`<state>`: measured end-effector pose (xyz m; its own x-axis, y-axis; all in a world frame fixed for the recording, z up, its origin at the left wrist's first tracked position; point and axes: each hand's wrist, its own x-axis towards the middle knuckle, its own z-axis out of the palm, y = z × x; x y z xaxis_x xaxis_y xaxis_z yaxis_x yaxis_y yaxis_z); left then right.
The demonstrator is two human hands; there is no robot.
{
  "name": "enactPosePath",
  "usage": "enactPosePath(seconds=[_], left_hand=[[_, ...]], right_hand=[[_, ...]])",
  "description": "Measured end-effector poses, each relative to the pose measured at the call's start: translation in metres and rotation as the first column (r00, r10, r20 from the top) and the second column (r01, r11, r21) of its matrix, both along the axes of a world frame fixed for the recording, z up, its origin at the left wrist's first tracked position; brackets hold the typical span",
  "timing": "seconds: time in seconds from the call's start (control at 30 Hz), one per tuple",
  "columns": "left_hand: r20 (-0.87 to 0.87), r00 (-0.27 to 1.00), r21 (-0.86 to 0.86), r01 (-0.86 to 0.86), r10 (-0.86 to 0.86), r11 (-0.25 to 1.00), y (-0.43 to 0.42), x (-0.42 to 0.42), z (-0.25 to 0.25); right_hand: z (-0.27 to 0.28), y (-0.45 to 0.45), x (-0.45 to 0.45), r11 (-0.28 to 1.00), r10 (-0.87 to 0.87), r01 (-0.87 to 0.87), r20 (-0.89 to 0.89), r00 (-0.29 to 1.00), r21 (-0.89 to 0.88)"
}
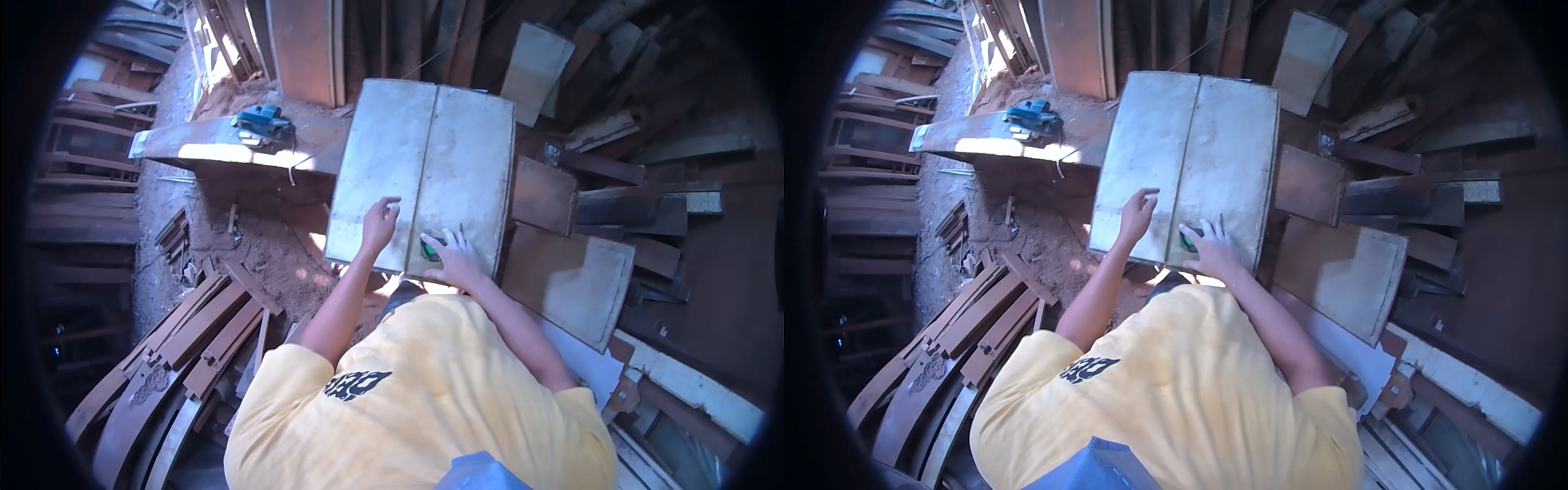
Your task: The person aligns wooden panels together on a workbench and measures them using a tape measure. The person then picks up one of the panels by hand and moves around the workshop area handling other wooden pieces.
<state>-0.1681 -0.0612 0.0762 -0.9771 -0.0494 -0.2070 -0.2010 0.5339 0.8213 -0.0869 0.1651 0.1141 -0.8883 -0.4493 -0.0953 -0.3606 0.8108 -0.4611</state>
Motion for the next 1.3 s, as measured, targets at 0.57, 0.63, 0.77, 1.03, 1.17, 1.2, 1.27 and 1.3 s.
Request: enactPosePath(seconds=[0.57,0.63,0.77,1.03,1.17,1.2,1.27,1.3], left_hand=[[0.381,0.858,0.533,0.102,-0.346,0.84,-0.06,0.1,0.041],[0.356,0.84,0.639,0.1,-0.409,0.763,-0.06,0.088,0.045],[0.19,0.967,0.46,0.067,-0.172,0.885,-0.103,0.023,0.019],[0.278,0.959,0.522,-0.196,0.052,0.83,-0.121,-0.077,0.024],[0.268,0.963,0.255,-0.058,-0.013,0.965,-0.07,-0.053,0.017],[0.28,0.96,0.252,-0.054,-0.019,0.966,-0.065,-0.041,0.015],[0.287,0.956,0.216,-0.004,-0.06,0.976,-0.068,-0.022,0.007],[0.294,0.951,0.193,0.041,-0.098,0.98,-0.071,-0.012,0.002]], right_hand=[[0.031,-0.072,0.016,0.994,0.066,-0.028,0.374,0.925,-0.105],[0.041,-0.057,0.024,0.994,-0.039,0.079,0.414,0.909,-0.079],[0.019,0.024,0.066,0.934,-0.283,0.342,0.366,0.887,-0.107],[0.02,0.109,0.193,0.618,-0.571,0.785,0.714,0.404,0.05],[0.0,0.081,0.181,0.338,-0.56,0.939,0.786,0.261,-0.07],[-0.007,0.073,0.171,0.333,-0.553,0.94,0.792,0.258,-0.073],[-0.019,0.059,0.146,0.121,-0.48,0.977,0.851,0.211,-0.174],[-0.03,0.053,0.134,0.068,-0.472,0.977,0.856,0.211,-0.203]])
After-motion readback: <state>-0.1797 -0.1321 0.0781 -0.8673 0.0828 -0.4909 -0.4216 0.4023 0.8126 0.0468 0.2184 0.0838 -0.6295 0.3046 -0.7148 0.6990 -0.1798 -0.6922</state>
